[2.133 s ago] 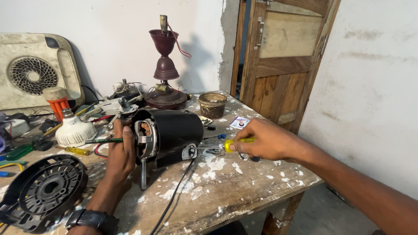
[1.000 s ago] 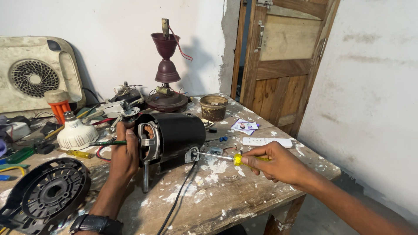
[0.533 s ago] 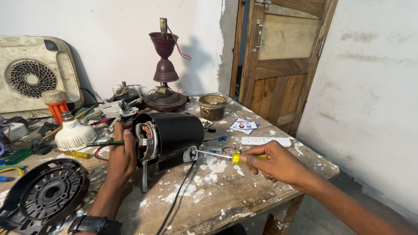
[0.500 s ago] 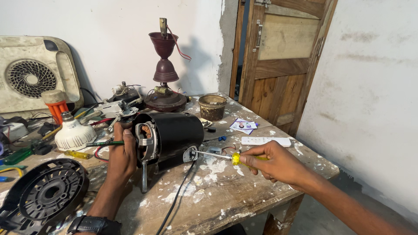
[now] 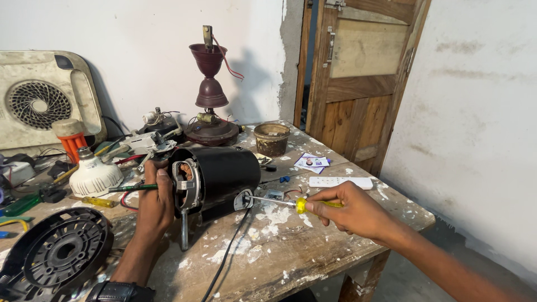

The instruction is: The person uses a yellow-handled screwdriver to unscrew the rear housing of an electric fan motor, then pulls the black casing apart to expose the internal rotor and windings. They continue unscrewing the housing and separate the motor components on the workbench.

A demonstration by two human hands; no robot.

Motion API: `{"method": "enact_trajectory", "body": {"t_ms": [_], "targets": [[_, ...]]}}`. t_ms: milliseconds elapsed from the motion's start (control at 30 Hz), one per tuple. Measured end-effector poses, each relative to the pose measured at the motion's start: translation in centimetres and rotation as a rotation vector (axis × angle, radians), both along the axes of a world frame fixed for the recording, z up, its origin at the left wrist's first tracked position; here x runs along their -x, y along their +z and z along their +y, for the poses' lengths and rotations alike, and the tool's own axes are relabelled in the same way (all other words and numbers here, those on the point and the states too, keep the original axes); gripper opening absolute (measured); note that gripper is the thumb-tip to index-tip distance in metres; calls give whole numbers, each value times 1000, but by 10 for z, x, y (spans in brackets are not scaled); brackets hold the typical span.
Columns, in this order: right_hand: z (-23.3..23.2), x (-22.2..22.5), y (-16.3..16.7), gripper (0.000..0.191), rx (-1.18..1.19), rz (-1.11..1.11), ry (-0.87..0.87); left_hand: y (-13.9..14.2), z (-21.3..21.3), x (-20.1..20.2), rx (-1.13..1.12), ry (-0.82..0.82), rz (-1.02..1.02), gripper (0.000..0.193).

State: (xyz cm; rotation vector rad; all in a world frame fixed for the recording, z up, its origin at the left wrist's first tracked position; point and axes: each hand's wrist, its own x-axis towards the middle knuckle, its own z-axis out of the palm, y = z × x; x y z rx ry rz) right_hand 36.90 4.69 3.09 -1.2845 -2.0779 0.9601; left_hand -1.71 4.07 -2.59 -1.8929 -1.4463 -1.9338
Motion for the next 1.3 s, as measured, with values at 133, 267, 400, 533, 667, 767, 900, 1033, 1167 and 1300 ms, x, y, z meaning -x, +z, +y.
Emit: {"method": "enact_trajectory", "body": {"t_ms": [133, 267, 400, 533, 667, 767, 900, 1033, 1167, 1300], "targets": [[-4, 2, 4, 36, -51, -46, -5, 2, -1, -1, 41, 14, -22, 34], [-6, 8, 9, 36, -115, -96, 26, 4, -2, -3, -40, -10, 24, 32], [-11, 12, 17, 37, -207, -191, 49, 3, -2, -2, 171, -4, -155, 32], [-20, 12, 21, 37, -245, -163, 35, 1, 2, 0, 37, 17, -66, 30], [-24, 15, 22, 35, -231, -208, -26, -3, 1, 5, 62, 37, -71, 30], [-23, 16, 20, 35, -233, -185, -37, -3, 2, 5, 81, 38, -83, 30], [-18, 16, 17, 36, -236, -150, -33, -4, 2, 6, 6, 23, -25, 30], [-14, 14, 15, 36, -240, -174, -33, -4, 3, 5, 84, 29, -102, 29], [-9, 15, 12, 36, -256, -151, -2, -3, 2, 6, 98, 37, -99, 29], [-7, 14, 11, 36, -215, -194, -45, -2, 1, 5, 85, 63, -75, 29]]}}
